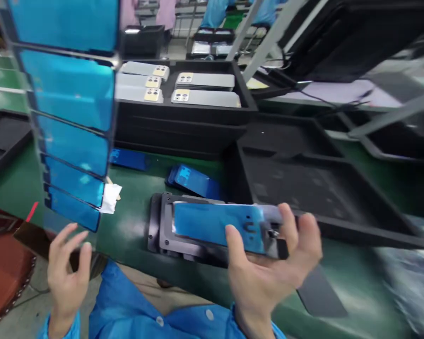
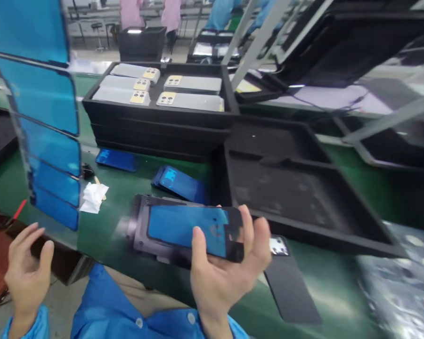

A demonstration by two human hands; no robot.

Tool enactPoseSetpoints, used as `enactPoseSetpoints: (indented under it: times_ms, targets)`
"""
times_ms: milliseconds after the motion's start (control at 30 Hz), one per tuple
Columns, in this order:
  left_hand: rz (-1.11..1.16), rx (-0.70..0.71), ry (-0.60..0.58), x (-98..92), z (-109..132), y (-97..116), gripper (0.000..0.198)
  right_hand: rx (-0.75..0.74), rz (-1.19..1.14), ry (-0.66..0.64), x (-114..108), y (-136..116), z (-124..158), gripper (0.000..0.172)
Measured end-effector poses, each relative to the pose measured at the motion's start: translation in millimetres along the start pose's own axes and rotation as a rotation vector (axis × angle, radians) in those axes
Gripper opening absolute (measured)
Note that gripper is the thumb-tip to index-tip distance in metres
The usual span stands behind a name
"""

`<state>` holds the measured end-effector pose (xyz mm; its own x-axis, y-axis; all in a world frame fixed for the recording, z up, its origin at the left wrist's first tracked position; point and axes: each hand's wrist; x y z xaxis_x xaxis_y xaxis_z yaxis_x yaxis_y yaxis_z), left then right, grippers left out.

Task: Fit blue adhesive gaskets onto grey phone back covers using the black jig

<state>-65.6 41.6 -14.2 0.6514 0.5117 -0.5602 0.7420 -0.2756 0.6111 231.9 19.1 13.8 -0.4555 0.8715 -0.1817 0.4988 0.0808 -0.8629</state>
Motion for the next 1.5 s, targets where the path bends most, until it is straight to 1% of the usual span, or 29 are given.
enactPoseSetpoints:
  times_ms: [33,67,133,200,300,367,433,500,567,633,733,800,833,867,900,1000,1033,1067,1100,1200,1333,1433,1500]
  targets:
    - [0.014,0.092,-0.042,11.2,-1,16,0.022,0.02,0.034,0.001,-3,5,0,0.08]
    - [0.041,0.181,-0.095,22.3,-1,31,0.02,0.042,0.061,0.0,-5,10,0,0.078]
    - [0.105,0.359,-0.232,43.9,-3,59,0.023,0.064,0.094,-0.006,-9,17,1,0.073]
    - [0.121,0.527,-0.364,64.2,-4,81,0.026,0.047,0.105,-0.011,-10,22,3,0.067]
    - [0.02,0.722,-0.497,89.6,-6,101,0.035,0.027,0.102,-0.044,-10,27,2,0.06]
    - [-0.06,0.787,-0.551,100.4,-7,106,0.042,0.035,0.072,-0.094,-10,29,0,0.058]
    - [-0.104,0.804,-0.609,105.2,-9,107,0.046,0.041,0.035,-0.146,-11,30,-2,0.055]
    - [-0.113,0.798,-0.661,105.2,-10,106,0.047,0.043,0.006,-0.197,-14,29,-4,0.051]
    - [-0.108,0.784,-0.675,103.2,-10,105,0.046,0.045,-0.016,-0.23,-19,30,-5,0.048]
    - [-0.103,0.774,-0.655,101.5,-9,104,0.043,0.062,-0.018,-0.225,-28,34,-7,0.047]
    - [-0.1,0.751,-0.623,102.1,-9,105,0.039,0.119,0.082,-0.154,-52,54,-15,0.04]
    - [-0.093,0.741,-0.604,104.8,-9,107,0.038,0.147,0.217,-0.084,-76,78,-20,0.037]
    - [-0.09,0.745,-0.595,106.6,-10,108,0.038,0.153,0.282,-0.073,-89,92,-23,0.038]
    - [-0.09,0.753,-0.592,108.7,-10,110,0.039,0.152,0.377,-0.052,-103,106,-25,0.044]
    - [-0.094,0.765,-0.591,110.9,-11,111,0.04,0.156,0.493,-0.086,-116,121,-25,0.053]
    - [-0.118,0.798,-0.6,116.8,-13,115,0.043,0.215,0.596,-0.148,-146,157,-21,0.088]
    - [-0.122,0.794,-0.604,118.2,-13,116,0.042,0.235,0.611,-0.175,-152,165,-17,0.094]
    - [-0.124,0.779,-0.612,119.2,-14,117,0.041,0.252,0.627,-0.2,-156,171,-13,0.096]
    - [-0.123,0.758,-0.62,119.7,-14,117,0.04,0.263,0.64,-0.218,-157,176,-9,0.095]
    - [-0.108,0.705,-0.635,119.6,-14,116,0.042,0.261,0.652,-0.196,-155,180,-2,0.085]
    - [-0.022,0.703,-0.589,117.9,-17,114,0.043,0.224,0.643,-0.077,-153,171,-4,0.077]
    - [0.096,0.675,-0.498,115.5,-16,115,0.05,0.167,0.642,0.016,-158,154,-2,0.068]
    - [0.209,0.636,-0.434,112.8,-12,119,0.057,0.103,0.622,0.054,-159,134,3,0.061]
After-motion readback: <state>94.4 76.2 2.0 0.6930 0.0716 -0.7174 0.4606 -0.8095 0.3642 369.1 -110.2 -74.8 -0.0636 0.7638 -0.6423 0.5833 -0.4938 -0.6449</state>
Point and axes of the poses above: each hand's wrist, its own z-axis away from the middle knuckle, its own x-axis out of the palm, y = z × x
